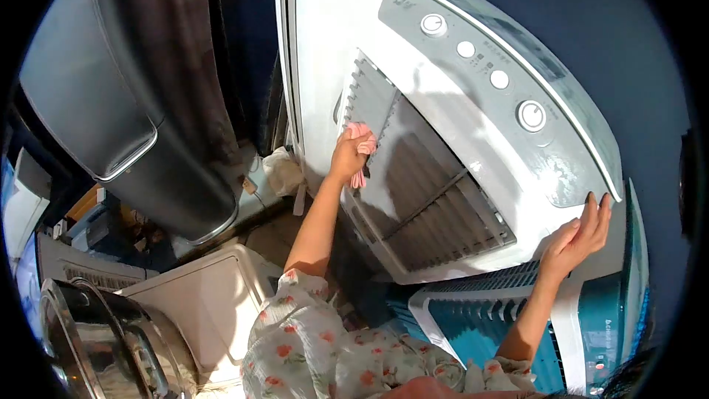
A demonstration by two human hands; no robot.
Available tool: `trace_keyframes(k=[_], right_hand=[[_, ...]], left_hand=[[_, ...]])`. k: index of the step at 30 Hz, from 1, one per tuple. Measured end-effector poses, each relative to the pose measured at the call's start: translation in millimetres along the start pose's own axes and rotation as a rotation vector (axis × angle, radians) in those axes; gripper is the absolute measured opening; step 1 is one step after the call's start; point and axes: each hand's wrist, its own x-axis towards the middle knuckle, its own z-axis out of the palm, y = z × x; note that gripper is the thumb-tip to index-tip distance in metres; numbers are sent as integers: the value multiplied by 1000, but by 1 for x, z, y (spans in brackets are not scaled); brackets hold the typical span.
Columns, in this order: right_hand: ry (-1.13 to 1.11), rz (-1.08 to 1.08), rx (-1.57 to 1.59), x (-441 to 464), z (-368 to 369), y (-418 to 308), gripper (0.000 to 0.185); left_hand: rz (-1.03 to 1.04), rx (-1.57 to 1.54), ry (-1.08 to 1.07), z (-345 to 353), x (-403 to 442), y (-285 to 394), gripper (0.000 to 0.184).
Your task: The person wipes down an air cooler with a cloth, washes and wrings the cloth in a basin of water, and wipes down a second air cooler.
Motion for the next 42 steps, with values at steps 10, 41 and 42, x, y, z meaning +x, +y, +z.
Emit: trace_keyframes(k=[10, 41, 42], right_hand=[[-8, -37, -15, -1, 0, 3, 38], [-10, -24, 15, 0, -2, 2, 43], [-12, -23, 13, 0, -3, 2, 43]], left_hand=[[59, 281, 223, -22, 65, -74, 33], [164, 226, 174, 4, -68, 72, 44], [151, 294, 173, 8, -66, 76, 45]])
